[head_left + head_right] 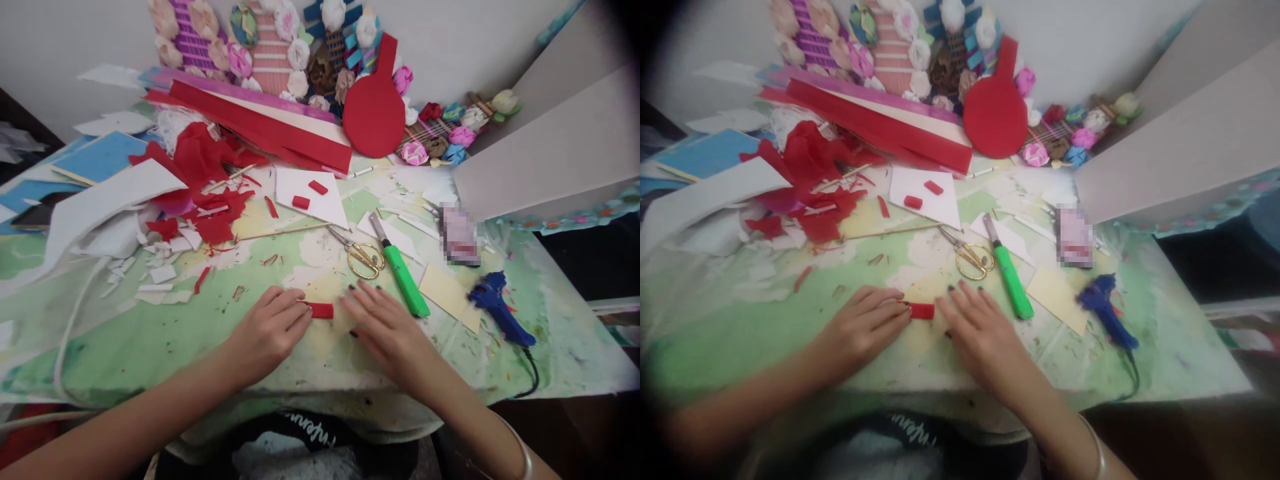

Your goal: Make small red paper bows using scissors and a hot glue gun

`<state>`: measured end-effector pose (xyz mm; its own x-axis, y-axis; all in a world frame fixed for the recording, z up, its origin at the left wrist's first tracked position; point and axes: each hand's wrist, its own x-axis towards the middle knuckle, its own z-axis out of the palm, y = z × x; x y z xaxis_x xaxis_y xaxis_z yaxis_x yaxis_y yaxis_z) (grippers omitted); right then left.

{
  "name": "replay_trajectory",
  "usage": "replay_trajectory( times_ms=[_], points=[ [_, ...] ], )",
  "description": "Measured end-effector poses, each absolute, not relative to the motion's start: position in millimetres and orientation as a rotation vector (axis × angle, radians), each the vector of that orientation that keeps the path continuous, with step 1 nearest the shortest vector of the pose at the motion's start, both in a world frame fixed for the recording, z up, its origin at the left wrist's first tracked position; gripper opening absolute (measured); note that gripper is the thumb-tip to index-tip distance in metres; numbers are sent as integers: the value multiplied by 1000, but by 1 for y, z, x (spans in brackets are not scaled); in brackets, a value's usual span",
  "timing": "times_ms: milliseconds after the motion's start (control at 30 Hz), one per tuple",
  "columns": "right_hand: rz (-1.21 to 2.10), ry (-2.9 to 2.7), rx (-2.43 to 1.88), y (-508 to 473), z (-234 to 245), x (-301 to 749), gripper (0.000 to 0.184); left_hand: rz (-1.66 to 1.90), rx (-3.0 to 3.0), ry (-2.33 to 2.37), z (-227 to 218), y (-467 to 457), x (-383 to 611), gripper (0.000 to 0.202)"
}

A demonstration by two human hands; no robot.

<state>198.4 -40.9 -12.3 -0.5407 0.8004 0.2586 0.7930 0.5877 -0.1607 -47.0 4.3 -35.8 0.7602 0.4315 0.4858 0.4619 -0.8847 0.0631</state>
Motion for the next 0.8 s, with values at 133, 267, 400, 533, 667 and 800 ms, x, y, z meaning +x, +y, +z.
replay_trajectory(
  times_ms=[133, 267, 400, 533, 667, 800],
  points=[
    [-281, -1954, -1727, -53, -2, 253, 45, -848, -2855, -734, -39, 4, -46, 12],
    [-537, -1511, -2369, -69, -8, 325, 45, -956, -2866, -861, -40, 5, -46, 14],
    [-421, -1629, -2548, -80, -27, 370, 29, -815, -3088, -1023, -34, 15, -45, 25],
    [-462, -1648, -2539, -81, -41, 384, 35, -764, -3241, -1097, -29, 27, -40, 18],
    [-560, -1628, -2559, -74, -44, 394, 48, -754, -3290, -1176, -26, 37, -32, 11],
    [-423, -1737, -2452, -66, -40, 408, 40, -808, -3227, -1184, -18, 50, -29, 15]
  ],
)
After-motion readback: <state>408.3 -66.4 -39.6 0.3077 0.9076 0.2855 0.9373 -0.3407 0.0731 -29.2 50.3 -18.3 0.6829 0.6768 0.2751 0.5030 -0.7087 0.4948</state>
